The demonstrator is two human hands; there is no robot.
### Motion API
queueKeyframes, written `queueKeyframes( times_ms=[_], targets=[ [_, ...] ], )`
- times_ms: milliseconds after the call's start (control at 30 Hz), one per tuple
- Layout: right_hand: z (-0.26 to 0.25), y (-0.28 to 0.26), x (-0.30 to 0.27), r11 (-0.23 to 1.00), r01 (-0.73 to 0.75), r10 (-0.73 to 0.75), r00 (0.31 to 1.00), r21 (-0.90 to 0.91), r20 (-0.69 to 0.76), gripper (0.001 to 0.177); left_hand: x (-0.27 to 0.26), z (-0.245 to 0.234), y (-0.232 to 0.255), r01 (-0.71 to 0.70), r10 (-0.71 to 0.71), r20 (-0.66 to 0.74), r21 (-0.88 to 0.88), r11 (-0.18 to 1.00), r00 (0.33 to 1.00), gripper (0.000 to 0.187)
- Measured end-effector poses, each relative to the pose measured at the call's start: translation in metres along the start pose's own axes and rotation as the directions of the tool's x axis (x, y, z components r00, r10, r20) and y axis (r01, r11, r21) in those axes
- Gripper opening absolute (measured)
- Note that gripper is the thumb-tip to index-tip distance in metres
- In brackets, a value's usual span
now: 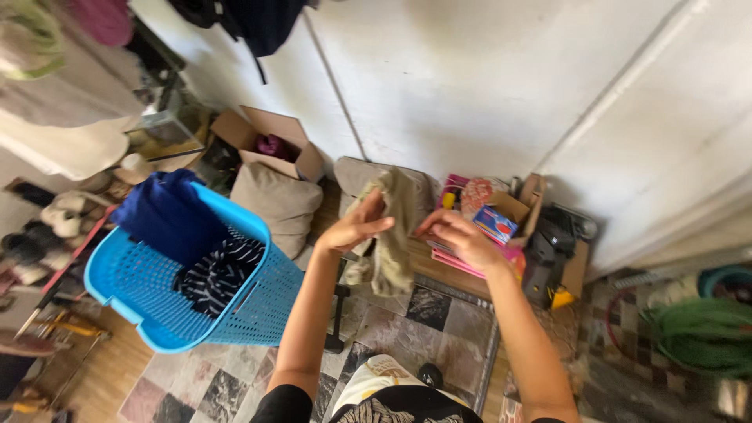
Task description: The person removes wet clothes from a blue laundry basket and hangs them on a red circular drying rack. They handle shirts, pants, and underwear one at a time, unfolding and arranging each item on the hangers.
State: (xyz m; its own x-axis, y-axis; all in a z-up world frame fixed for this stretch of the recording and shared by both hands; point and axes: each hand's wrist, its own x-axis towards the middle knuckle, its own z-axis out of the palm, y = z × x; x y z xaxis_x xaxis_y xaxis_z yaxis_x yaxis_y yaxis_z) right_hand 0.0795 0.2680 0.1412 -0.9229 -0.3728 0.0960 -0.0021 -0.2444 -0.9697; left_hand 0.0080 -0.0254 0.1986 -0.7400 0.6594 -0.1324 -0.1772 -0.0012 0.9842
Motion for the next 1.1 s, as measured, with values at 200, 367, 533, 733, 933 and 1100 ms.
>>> queueKeyframes(
  times_ms=[200,367,533,733,933,1100],
  targets=[
    [0.037,0.060,0.079,0.958,-0.276,0.278,0.961,0.081,-0.010,0.037,0.013,0.026,0.022,-0.145,0.162,-0.204,0.097,0.985,0.966,0.105],
    [0.022,0.123,0.123,0.911,-0.346,0.371,0.925,-0.223,0.084,0.047,0.002,0.016,0.020,-0.264,0.235,-0.208,-0.125,0.956,0.950,0.071],
    [0.010,0.143,0.147,0.752,-0.436,0.526,0.849,-0.494,0.053,0.052,0.005,0.001,0.013,-0.274,0.204,-0.283,-0.235,0.933,0.937,0.061],
    [0.019,0.125,0.156,0.948,-0.307,0.296,0.947,-0.080,-0.128,0.046,0.021,-0.026,0.020,-0.247,0.225,-0.341,-0.023,0.969,0.913,0.061],
    [0.031,0.060,0.153,0.874,-0.074,0.170,0.972,0.480,-0.160,0.053,0.015,-0.052,0.038,-0.147,0.300,-0.349,0.402,0.904,0.888,0.048],
    [0.038,0.022,0.150,0.907,-0.216,0.280,0.951,0.362,-0.132,0.071,0.006,-0.080,0.061,-0.165,0.335,-0.476,0.364,0.917,0.813,0.034]
  ],
)
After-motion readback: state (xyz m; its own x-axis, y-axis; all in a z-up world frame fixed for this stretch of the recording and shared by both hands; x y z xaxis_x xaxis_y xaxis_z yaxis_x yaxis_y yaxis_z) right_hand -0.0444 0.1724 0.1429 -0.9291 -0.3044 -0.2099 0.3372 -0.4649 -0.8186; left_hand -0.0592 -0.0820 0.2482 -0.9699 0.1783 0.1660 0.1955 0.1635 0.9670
